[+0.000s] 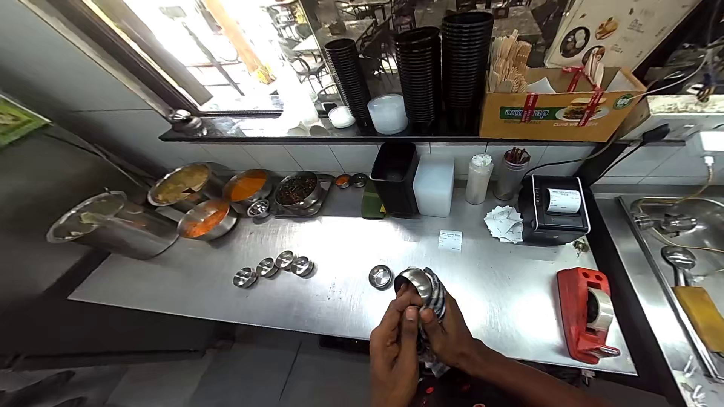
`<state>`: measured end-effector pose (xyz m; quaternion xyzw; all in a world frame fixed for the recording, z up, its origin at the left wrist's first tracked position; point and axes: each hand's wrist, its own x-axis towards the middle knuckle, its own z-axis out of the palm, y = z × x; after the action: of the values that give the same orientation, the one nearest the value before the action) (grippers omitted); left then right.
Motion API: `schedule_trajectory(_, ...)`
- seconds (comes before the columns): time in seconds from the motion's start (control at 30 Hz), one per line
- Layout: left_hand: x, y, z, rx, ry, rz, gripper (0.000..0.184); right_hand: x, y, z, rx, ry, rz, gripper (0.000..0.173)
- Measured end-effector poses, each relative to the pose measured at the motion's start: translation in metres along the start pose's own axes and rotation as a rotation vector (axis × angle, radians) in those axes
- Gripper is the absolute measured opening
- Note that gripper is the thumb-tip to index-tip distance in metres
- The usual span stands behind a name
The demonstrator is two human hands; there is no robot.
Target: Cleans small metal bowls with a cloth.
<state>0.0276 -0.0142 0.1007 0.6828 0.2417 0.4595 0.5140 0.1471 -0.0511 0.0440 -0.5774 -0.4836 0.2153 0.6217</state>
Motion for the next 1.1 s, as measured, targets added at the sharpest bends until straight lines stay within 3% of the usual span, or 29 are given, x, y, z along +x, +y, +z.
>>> schedule_trajectory(0.1, -0.006, 0.005, 0.013, -0.065, 0.009, 0.089, 0.023, -0.004, 0.007, 0.005, 0.152, 0.136, -0.203, 0.088)
schedule_trajectory(0.17, -0.008, 0.001, 0.012, -0.050, -0.067, 0.148, 0.021, -0.005, -0.003, 0.006, 0.406, 0.144, -0.149, 0.078)
schedule_trajectory(0.23, -0.007, -0.011, 0.006, -0.006, -0.128, 0.179, 0.020, -0.002, -0.026, -0.004, 0.583, 0.031, 0.151, 0.081)
schedule_trajectory(0.3, -0.004, -0.027, -0.007, 0.051, -0.185, 0.201, 0.019, 0.012, -0.042, -0.020, 0.826, -0.206, 0.580, 0.074)
schedule_trajectory(0.4, -0.005, -0.039, -0.026, 0.132, -0.309, 0.257, 0.019, 0.024, -0.030, -0.037, 1.106, -0.555, 1.114, 0.068)
schedule_trajectory(0.47, -0.006, -0.046, -0.037, 0.169, -0.395, 0.288, 0.025, 0.016, -0.026, -0.039, 1.178, -0.651, 1.268, 0.067)
schedule_trajectory(0.57, -0.011, -0.053, -0.049, 0.245, -0.468, 0.321, 0.030, 0.001, -0.027, -0.032, 1.212, -0.631, 1.348, 0.063)
schedule_trajectory(0.63, -0.012, -0.051, -0.054, 0.297, -0.463, 0.338, 0.025, -0.002, -0.021, -0.029, 1.215, -0.596, 1.299, 0.060)
schedule_trajectory(0.7, -0.017, -0.050, -0.055, 0.336, -0.344, 0.310, 0.017, -0.003, -0.020, -0.033, 1.165, -0.501, 1.154, 0.060)
schedule_trajectory(0.83, -0.016, -0.037, -0.047, 0.385, -0.119, 0.237, 0.013, -0.001, -0.021, -0.052, 0.688, -0.145, 0.708, 0.071)
schedule_trajectory(0.93, -0.017, -0.026, -0.042, 0.460, -0.110, 0.272, 0.010, -0.003, -0.021, -0.071, 0.526, -0.053, 0.511, 0.076)
schedule_trajectory(1.07, -0.014, -0.015, -0.041, 0.415, -0.176, 0.276, 0.016, 0.002, -0.044, -0.082, 0.239, -0.041, 0.179, 0.042)
schedule_trajectory(1.1, -0.013, -0.013, -0.041, 0.333, -0.183, 0.249, 0.023, 0.006, -0.053, -0.080, 0.135, -0.063, 0.058, 0.045)
